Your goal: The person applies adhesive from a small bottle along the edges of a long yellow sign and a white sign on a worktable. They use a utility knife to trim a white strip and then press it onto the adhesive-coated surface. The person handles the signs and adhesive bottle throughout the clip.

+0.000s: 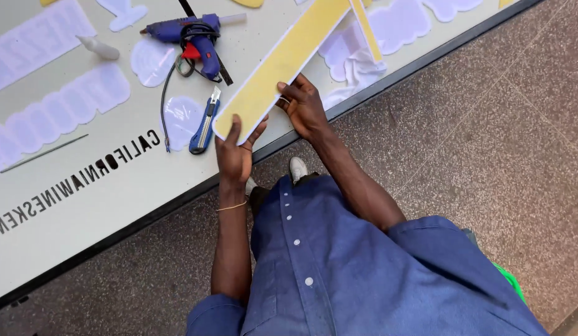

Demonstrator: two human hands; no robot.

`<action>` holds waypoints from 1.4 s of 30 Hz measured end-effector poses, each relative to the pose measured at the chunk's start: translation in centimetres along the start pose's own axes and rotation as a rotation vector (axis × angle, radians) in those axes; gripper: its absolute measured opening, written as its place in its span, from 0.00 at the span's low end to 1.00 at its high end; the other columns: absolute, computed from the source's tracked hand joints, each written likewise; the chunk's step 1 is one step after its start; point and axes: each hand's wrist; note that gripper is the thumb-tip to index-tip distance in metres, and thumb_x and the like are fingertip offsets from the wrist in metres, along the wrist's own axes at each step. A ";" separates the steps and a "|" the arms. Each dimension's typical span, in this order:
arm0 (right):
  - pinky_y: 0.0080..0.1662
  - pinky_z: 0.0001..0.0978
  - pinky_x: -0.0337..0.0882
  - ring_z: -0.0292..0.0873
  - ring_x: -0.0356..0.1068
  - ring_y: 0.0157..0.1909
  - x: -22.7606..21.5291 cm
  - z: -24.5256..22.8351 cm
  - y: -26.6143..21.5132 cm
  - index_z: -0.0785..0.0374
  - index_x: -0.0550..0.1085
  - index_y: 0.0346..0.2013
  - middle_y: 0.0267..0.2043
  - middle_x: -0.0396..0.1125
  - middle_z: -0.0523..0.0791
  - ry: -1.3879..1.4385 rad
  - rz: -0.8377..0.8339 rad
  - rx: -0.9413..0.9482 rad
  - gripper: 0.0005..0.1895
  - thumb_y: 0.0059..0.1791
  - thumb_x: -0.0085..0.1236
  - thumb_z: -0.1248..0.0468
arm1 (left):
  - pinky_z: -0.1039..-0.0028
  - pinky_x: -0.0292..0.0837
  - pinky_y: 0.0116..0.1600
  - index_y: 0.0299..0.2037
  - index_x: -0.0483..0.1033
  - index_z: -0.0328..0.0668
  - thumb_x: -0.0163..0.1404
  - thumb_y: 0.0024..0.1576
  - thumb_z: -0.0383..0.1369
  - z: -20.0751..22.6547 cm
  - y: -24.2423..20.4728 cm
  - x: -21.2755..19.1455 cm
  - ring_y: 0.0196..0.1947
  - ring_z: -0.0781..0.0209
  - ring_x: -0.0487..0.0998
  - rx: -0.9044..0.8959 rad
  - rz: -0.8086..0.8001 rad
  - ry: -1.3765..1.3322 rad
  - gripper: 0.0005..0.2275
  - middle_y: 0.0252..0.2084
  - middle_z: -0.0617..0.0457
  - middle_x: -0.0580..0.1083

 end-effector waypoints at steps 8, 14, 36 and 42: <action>0.69 0.51 0.75 0.59 0.70 0.73 -6.1 -6.4 -1.0 0.57 0.52 0.86 0.77 0.60 0.52 0.266 0.248 -0.272 0.50 0.56 0.74 0.65 | 0.68 0.90 0.41 0.73 0.73 0.46 0.59 0.68 0.40 4.3 0.5 -8.4 0.48 0.25 0.89 -0.005 0.127 -0.051 0.24 0.65 0.32 0.81; 0.71 0.51 0.78 0.57 0.72 0.72 -12.6 -10.4 0.1 0.59 0.54 0.84 0.74 0.64 0.53 0.208 0.453 -0.436 0.46 0.59 0.75 0.63 | 0.65 0.91 0.34 0.71 0.76 0.44 0.58 0.68 0.38 7.7 -0.9 -12.7 0.44 0.27 0.90 0.037 0.187 -0.094 0.21 0.62 0.32 0.83; 0.87 0.64 0.71 0.50 0.75 0.78 -3.7 1.1 -2.6 0.47 0.75 0.74 0.60 0.79 0.42 0.306 -0.246 0.121 0.31 0.57 0.66 0.44 | 0.39 0.70 0.77 0.73 0.63 0.63 0.57 0.75 0.33 -3.7 -5.9 -5.2 0.73 0.43 0.76 0.355 0.153 -0.415 0.21 0.81 0.38 0.67; 0.92 0.72 0.57 0.50 0.69 0.81 0.1 2.7 -6.8 0.48 0.51 0.91 0.61 0.74 0.41 0.274 -0.473 0.057 0.68 0.44 0.78 0.36 | 0.39 0.79 0.69 0.86 0.43 0.56 0.56 0.73 0.41 0.3 -6.9 -4.4 0.77 0.31 0.70 0.238 0.179 -0.427 0.37 0.82 0.26 0.60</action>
Point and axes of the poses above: each hand's wrist, its own y-axis towards the middle knuckle, its own x-axis out of the palm, z = x × y
